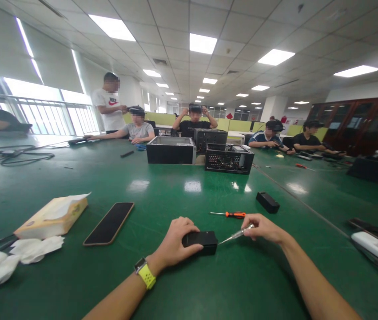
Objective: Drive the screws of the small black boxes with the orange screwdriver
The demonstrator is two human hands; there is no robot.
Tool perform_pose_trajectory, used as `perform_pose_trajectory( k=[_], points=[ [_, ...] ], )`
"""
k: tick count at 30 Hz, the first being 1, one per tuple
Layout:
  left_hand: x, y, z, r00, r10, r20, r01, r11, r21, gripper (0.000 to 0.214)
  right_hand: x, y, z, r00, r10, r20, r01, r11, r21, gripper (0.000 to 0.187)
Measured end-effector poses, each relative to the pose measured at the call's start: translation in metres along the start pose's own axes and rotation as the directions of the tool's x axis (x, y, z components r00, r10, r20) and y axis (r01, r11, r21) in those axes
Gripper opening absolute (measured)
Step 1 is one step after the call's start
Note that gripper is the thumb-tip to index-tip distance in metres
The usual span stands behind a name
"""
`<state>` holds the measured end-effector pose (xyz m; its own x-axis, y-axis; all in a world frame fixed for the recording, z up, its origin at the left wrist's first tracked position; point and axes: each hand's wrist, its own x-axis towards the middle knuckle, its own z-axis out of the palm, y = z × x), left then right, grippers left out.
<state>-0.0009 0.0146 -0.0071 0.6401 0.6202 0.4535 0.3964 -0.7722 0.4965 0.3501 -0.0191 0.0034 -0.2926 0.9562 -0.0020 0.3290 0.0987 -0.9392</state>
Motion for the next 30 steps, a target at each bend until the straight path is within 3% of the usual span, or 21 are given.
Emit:
perform_pose_trajectory(
  k=[17, 24, 30],
  points=[
    [0.000, 0.000, 0.000, 1.000, 0.024, -0.010, -0.024, 1.000, 0.008, 0.035, 0.001, 0.002, 0.001, 0.999, -0.015, -0.050, 0.017, 0.999, 0.044, 0.031],
    [0.000, 0.002, -0.001, 1.000, 0.016, -0.004, -0.016, 1.000, 0.014, 0.033, 0.003, 0.010, 0.001, 1.000, 0.003, -0.001, -0.003, 0.998, 0.068, 0.031],
    [0.000, 0.004, -0.002, 1.000, 0.013, 0.004, -0.013, 1.000, 0.016, 0.032, 0.011, 0.014, 0.017, 0.999, -0.005, 0.041, 0.003, 0.998, 0.059, 0.032]
  ],
)
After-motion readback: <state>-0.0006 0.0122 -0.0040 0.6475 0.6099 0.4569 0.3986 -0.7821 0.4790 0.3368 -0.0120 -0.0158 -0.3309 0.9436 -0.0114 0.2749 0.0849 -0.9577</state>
